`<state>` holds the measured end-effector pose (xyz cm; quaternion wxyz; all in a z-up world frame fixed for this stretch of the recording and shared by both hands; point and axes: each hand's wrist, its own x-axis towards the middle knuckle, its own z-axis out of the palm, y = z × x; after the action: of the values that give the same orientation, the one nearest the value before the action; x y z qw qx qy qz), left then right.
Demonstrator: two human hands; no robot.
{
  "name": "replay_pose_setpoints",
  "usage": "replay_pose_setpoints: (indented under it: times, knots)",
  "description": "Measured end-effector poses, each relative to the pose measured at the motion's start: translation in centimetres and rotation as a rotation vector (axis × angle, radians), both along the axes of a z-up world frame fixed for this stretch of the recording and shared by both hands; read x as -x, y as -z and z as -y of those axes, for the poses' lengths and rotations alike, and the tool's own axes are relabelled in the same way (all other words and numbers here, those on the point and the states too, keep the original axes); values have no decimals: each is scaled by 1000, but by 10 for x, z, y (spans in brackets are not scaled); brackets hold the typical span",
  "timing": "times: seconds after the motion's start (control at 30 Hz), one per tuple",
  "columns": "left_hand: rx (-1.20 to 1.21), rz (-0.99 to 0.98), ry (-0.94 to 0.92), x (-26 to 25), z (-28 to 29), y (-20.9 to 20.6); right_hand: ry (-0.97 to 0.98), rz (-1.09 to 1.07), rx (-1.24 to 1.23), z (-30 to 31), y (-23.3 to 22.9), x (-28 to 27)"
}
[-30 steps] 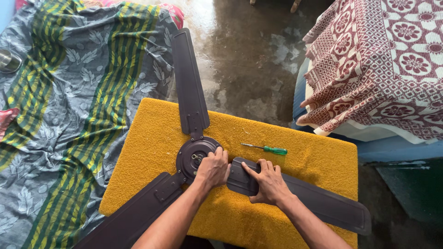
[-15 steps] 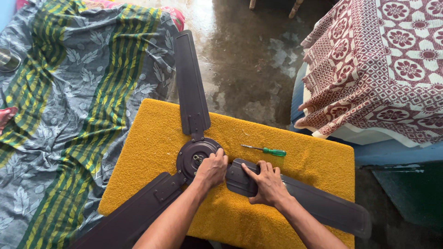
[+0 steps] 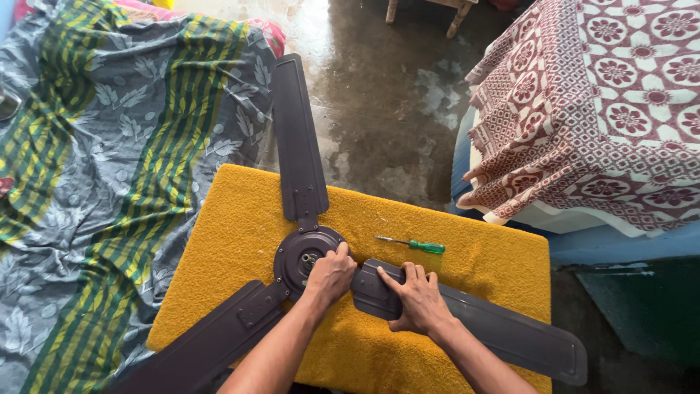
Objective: The person attaches three fan blades to the motor housing of an electric fan using a screwdriver. They align each blade and tighten the screws to secure them in place.
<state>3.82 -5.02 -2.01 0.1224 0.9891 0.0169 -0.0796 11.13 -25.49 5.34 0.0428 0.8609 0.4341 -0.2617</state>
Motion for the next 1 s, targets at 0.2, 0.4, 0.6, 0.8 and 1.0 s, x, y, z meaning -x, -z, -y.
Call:
replay_pose_setpoints:
  times: [0.2, 0.4, 0.6, 0.8, 1.0]
  knots:
    - [32, -23, -2, 4, -4, -3, 13, -5, -3, -1, -1, 3]
    - [76, -17, -28, 3, -5, -10, 6, -1, -14, -1, -2, 2]
    - [48, -84, 22, 4, -7, -6, 1, 5, -15, 0, -1, 2]
    - [24, -34, -151, -2, 4, 5, -11, 12, -43, 1, 2, 1]
    - [111, -65, -127, 6, -4, -17, -3, -16, 6, 1, 8, -1]
